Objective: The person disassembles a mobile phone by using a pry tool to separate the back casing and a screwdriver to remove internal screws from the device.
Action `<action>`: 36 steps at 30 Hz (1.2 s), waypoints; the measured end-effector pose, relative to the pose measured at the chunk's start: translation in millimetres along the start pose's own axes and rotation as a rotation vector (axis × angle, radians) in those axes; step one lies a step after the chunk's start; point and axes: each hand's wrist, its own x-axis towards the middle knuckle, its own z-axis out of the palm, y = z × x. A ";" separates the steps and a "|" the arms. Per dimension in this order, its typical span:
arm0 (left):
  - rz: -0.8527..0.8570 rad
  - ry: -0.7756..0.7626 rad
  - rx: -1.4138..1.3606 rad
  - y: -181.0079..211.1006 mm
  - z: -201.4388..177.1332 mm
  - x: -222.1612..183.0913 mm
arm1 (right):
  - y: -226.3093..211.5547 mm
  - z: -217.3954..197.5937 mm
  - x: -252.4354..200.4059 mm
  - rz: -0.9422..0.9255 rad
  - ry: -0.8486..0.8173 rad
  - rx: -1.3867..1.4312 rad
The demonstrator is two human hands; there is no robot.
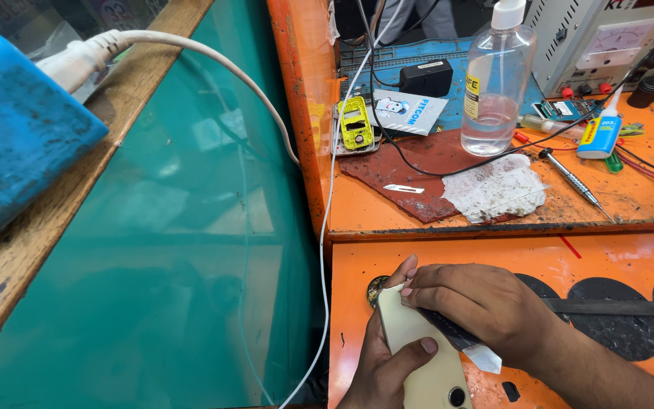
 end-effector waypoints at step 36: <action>-0.121 -0.128 -0.005 -11.4 -15.9 -5.4 | 12.2 21.0 -7.1 0.369 0.280 0.205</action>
